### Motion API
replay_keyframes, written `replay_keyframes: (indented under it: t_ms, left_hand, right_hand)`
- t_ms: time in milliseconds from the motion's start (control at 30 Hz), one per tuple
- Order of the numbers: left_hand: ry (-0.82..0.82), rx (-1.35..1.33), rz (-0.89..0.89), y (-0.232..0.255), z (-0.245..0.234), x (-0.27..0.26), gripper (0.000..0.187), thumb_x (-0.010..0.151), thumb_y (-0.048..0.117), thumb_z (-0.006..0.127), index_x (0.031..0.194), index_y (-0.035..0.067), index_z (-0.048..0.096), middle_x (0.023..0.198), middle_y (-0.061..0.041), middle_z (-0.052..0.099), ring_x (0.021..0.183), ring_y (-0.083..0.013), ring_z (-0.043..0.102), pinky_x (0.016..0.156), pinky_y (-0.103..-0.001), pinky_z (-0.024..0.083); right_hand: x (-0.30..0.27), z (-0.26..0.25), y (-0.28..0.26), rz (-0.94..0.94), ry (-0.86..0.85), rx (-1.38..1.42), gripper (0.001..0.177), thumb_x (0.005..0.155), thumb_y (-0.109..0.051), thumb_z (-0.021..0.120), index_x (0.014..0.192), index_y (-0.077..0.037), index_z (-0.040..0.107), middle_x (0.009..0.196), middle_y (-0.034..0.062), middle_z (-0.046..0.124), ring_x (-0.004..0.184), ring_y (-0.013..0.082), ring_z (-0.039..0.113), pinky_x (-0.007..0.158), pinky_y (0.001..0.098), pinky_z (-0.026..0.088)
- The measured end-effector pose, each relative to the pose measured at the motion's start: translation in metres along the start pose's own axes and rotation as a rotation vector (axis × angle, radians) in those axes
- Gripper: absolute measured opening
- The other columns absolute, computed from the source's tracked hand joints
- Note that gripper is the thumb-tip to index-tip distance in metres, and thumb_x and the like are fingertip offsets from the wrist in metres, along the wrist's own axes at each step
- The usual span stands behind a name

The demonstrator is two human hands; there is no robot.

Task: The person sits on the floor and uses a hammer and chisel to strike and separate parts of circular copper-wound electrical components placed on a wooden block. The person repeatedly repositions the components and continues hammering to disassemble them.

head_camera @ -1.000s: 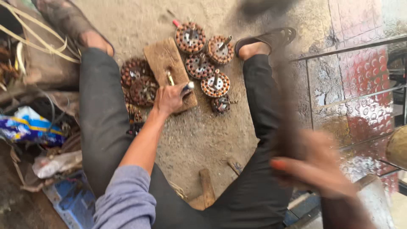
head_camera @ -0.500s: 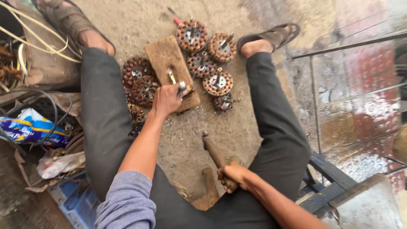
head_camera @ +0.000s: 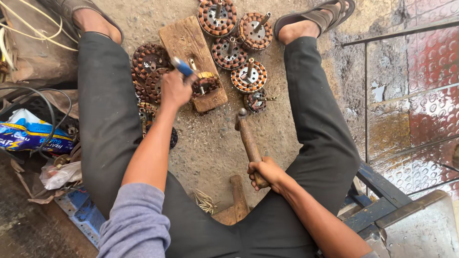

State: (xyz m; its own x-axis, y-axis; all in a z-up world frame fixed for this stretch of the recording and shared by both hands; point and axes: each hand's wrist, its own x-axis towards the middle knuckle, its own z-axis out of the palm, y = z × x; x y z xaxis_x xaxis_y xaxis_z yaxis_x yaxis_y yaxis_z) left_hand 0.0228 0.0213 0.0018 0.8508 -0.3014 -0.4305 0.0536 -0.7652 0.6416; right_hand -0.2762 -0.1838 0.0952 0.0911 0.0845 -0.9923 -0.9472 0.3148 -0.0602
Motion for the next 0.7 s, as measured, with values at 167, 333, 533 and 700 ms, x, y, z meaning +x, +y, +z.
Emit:
replay_keyframes:
  t_ms: [167,333,533,700]
  left_hand:
    - [-0.062,-0.051,0.481,0.007,-0.001,-0.02,0.024,0.096,0.031,0.075,0.101,0.008,0.078,0.078,-0.018,0.074,0.067,-0.0309,0.071,0.063,-0.044,0.055]
    - [-0.02,0.09,0.298,0.016,-0.01,-0.01,0.035,0.095,0.044,0.077,0.094,0.009,0.079,0.07,-0.021,0.07,0.067,-0.0379,0.07,0.064,-0.047,0.056]
    - [0.037,0.135,0.189,0.027,-0.006,0.002,0.047,0.09,0.049,0.077,0.083,0.003,0.075,0.067,-0.021,0.071,0.065,-0.0397,0.071,0.062,-0.05,0.056]
    - [-0.109,0.277,0.299,0.032,0.02,-0.017,0.027,0.108,0.021,0.055,0.096,0.002,0.07,0.083,-0.02,0.073,0.069,-0.0331,0.077,0.061,-0.047,0.062]
  right_hand:
    - [0.011,0.0,0.003,0.109,-0.076,0.063,0.015,0.084,-0.008,0.058,0.089,0.006,0.057,0.066,0.0118,0.058,0.047,0.0236,0.06,0.041,0.039,0.053]
    - [0.006,0.005,0.004,0.059,-0.041,-0.05,0.015,0.085,-0.007,0.058,0.088,0.007,0.057,0.066,0.0121,0.058,0.047,0.0242,0.06,0.041,0.0394,0.052]
    - [-0.003,0.01,-0.006,0.031,-0.012,-0.117,0.016,0.087,-0.008,0.058,0.09,0.008,0.058,0.067,0.0121,0.059,0.047,0.0236,0.061,0.042,0.0388,0.053]
    - [-0.004,0.008,-0.01,0.032,-0.007,-0.068,0.018,0.088,-0.009,0.058,0.092,0.009,0.058,0.069,0.0126,0.059,0.049,0.0237,0.061,0.043,0.0393,0.054]
